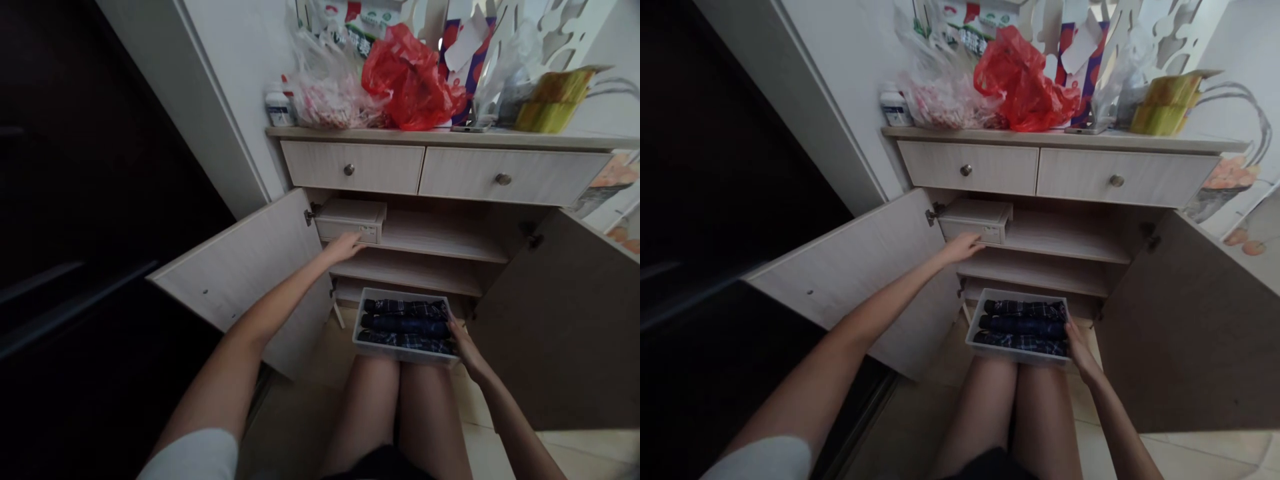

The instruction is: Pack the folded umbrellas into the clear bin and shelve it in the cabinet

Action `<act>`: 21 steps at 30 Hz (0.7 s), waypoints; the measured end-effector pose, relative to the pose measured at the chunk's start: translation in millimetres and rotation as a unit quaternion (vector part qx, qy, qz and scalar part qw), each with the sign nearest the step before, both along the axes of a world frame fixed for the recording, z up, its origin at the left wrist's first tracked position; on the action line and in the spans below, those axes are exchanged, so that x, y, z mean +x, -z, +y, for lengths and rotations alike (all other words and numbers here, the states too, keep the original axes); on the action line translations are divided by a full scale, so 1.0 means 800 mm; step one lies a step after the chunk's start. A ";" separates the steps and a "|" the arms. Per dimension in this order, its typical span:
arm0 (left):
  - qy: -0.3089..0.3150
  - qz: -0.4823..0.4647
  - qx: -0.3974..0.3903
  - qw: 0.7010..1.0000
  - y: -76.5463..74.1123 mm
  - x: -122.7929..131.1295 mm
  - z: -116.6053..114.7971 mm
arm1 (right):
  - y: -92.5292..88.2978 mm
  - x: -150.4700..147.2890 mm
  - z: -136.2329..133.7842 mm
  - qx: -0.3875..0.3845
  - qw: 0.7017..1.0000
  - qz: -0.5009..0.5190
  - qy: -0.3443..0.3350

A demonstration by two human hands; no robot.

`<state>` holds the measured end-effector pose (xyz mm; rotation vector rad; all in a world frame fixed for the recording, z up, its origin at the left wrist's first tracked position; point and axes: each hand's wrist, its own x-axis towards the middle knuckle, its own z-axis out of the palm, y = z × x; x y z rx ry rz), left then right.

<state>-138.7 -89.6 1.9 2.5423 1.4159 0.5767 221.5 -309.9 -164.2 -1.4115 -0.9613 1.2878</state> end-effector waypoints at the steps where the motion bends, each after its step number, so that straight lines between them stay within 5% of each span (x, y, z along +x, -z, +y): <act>1: -0.003 0.030 0.029 0.999 -0.019 0.009 0.030 | -0.001 -0.002 0.001 0.001 1.000 -0.001 0.008; 4: -0.021 0.095 0.060 0.993 -0.043 0.041 0.090 | -0.001 -0.006 0.003 0.013 1.000 -0.009 0.017; 7: -0.037 0.104 0.053 0.992 -0.033 0.063 0.111 | 0.000 -0.003 0.005 0.014 0.999 -0.020 0.020; 14: -0.014 0.053 0.067 0.996 -0.009 0.106 0.094 | 0.003 0.005 0.004 0.023 0.999 -0.018 0.023; 19: 0.018 0.068 0.067 0.995 -0.013 0.151 0.073 | 0.003 0.000 0.003 0.031 0.999 -0.016 0.025; 21: -0.016 0.016 0.070 0.997 -0.020 0.148 0.072 | 0.001 -0.001 0.001 0.038 0.999 -0.011 0.020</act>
